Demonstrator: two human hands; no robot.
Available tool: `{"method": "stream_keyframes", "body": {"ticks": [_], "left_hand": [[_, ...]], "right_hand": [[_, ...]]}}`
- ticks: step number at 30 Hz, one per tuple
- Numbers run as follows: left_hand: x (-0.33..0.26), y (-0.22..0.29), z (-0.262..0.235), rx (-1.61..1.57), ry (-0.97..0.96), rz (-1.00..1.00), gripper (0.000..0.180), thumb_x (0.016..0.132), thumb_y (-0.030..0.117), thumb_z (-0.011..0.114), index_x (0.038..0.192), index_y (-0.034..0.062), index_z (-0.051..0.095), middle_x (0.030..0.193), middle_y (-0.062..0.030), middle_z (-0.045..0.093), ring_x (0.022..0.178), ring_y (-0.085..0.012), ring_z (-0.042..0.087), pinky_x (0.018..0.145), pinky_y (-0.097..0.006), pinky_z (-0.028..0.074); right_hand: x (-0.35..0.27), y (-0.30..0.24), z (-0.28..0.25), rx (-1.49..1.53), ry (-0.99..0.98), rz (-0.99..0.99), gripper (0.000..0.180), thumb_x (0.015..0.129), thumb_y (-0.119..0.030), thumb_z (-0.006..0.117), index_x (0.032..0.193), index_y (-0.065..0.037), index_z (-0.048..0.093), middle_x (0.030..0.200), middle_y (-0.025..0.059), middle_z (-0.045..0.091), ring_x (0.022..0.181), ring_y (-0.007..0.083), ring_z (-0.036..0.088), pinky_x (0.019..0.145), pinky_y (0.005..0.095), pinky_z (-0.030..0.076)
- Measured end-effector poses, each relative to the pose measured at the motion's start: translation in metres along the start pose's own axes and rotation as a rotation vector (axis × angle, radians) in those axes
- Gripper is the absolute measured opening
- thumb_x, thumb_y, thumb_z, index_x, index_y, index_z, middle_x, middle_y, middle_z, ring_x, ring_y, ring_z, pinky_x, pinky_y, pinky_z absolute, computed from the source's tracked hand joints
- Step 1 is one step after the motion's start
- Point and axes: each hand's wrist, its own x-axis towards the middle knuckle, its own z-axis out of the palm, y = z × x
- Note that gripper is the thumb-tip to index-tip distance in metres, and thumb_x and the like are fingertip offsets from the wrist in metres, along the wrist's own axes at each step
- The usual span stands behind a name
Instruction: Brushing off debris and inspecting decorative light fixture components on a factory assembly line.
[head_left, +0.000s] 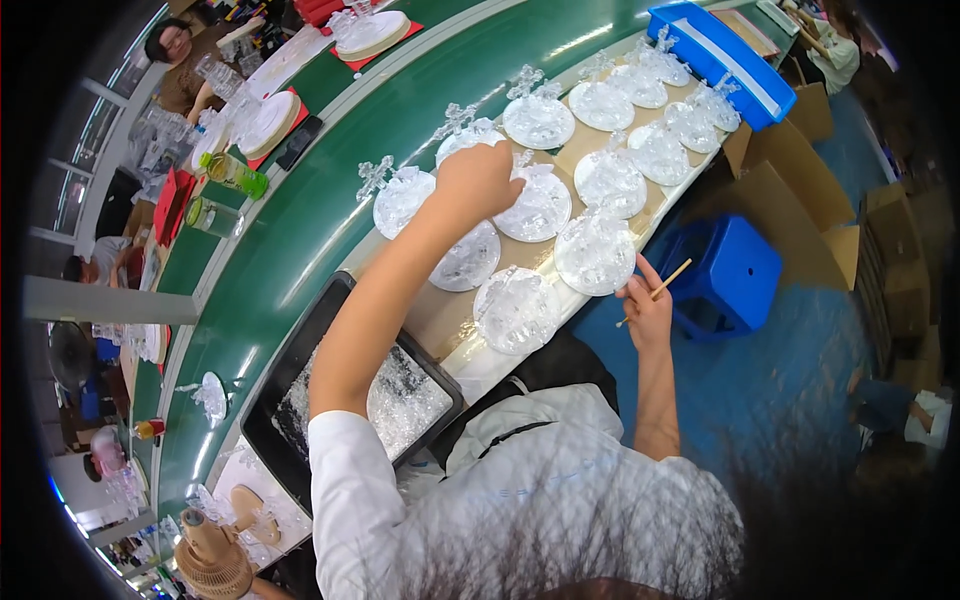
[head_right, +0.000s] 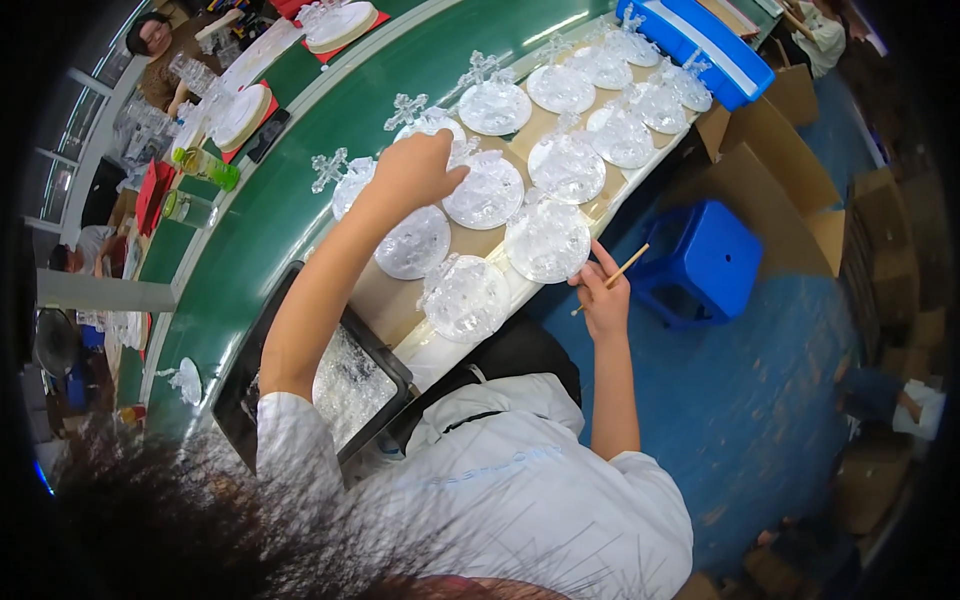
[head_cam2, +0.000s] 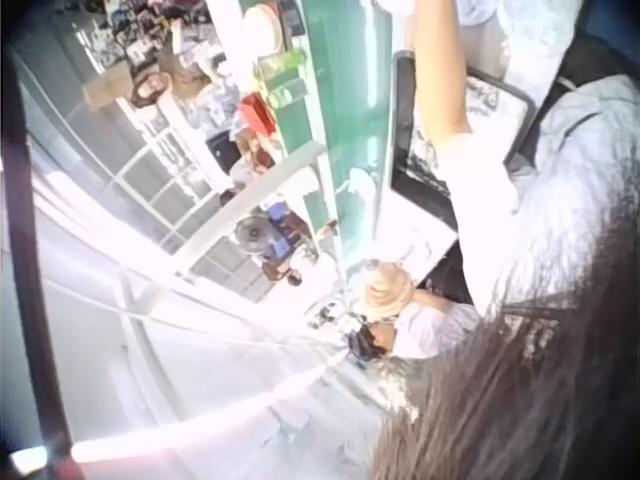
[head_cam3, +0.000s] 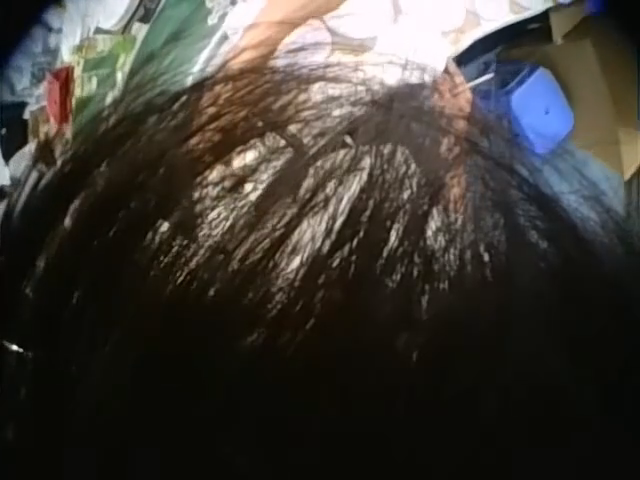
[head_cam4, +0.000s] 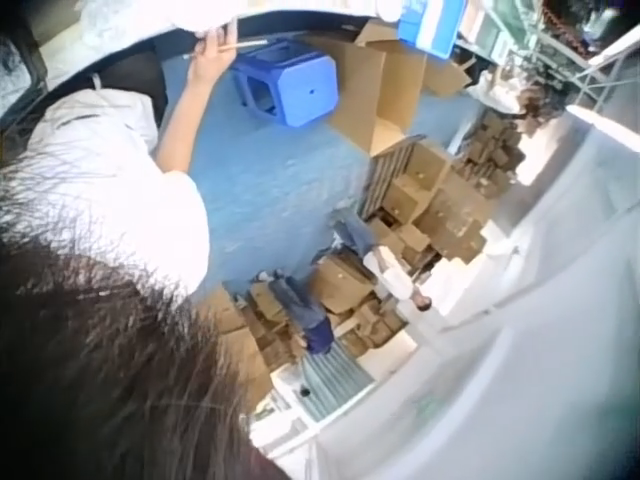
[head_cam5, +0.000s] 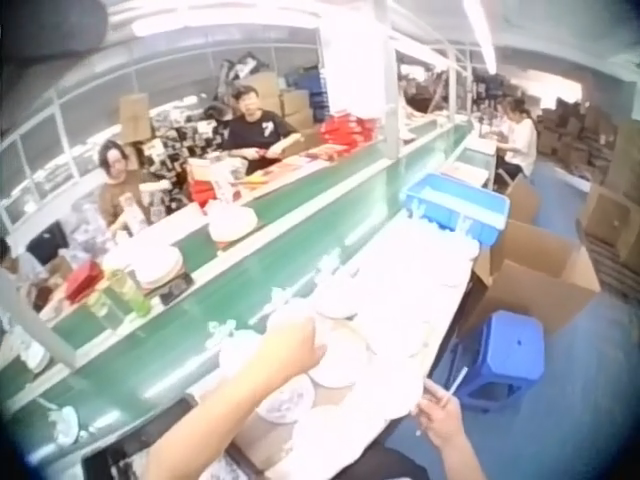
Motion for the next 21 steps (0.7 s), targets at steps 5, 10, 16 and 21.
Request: {"method": "stream_keyframes", "body": {"ticks": [5, 10, 16, 21], "left_hand": [[-0.088, 0.012, -0.043, -0.04, 0.03, 0.084, 0.032, 0.091, 0.033, 0.065, 0.097, 0.0017, 0.062, 0.073, -0.0189, 0.066, 0.073, -0.0391, 0.066, 0.064, -0.05, 0.051], [-0.175, 0.0, -0.056, -0.018, -0.008, 0.148, 0.028, 0.09, 0.029, 0.065, 0.083, 0.0027, 0.061, 0.067, -0.0151, 0.064, 0.064, -0.0345, 0.066, 0.057, -0.046, 0.052], [-0.224, -0.028, -0.035, -0.127, -0.061, 0.041, 0.024, 0.089, 0.028, 0.066, 0.086, 0.0041, 0.063, 0.072, -0.0139, 0.065, 0.068, -0.0351, 0.066, 0.06, -0.046, 0.052], [-0.244, -0.044, -0.029, -0.215, 0.036, -0.013, 0.019, 0.088, 0.023, 0.067, 0.093, 0.0045, 0.066, 0.079, -0.0138, 0.068, 0.074, -0.0347, 0.067, 0.066, -0.045, 0.053]], "right_hand": [[-0.001, 0.004, -0.001, -0.014, -0.017, 0.007, 0.049, 0.095, 0.001, 0.053, 0.143, 0.005, 0.047, 0.09, 0.0136, 0.067, 0.054, 0.0057, 0.047, 0.042, 0.0172, 0.031], [0.005, 0.002, 0.001, -0.017, -0.02, -0.015, 0.049, 0.094, 0.003, 0.05, 0.143, 0.008, 0.047, 0.099, 0.0137, 0.066, 0.062, 0.0075, 0.056, 0.041, 0.017, 0.031], [0.009, 0.003, 0.007, -0.044, 0.0, -0.025, 0.049, 0.096, 0.002, 0.049, 0.144, 0.007, 0.045, 0.111, 0.0124, 0.063, 0.07, 0.0088, 0.061, 0.041, 0.0175, 0.031], [0.006, 0.004, 0.013, -0.052, 0.003, -0.014, 0.053, 0.096, 0.0, 0.049, 0.148, 0.003, 0.042, 0.105, 0.0082, 0.059, 0.07, 0.0074, 0.057, 0.042, 0.0173, 0.031]]}}
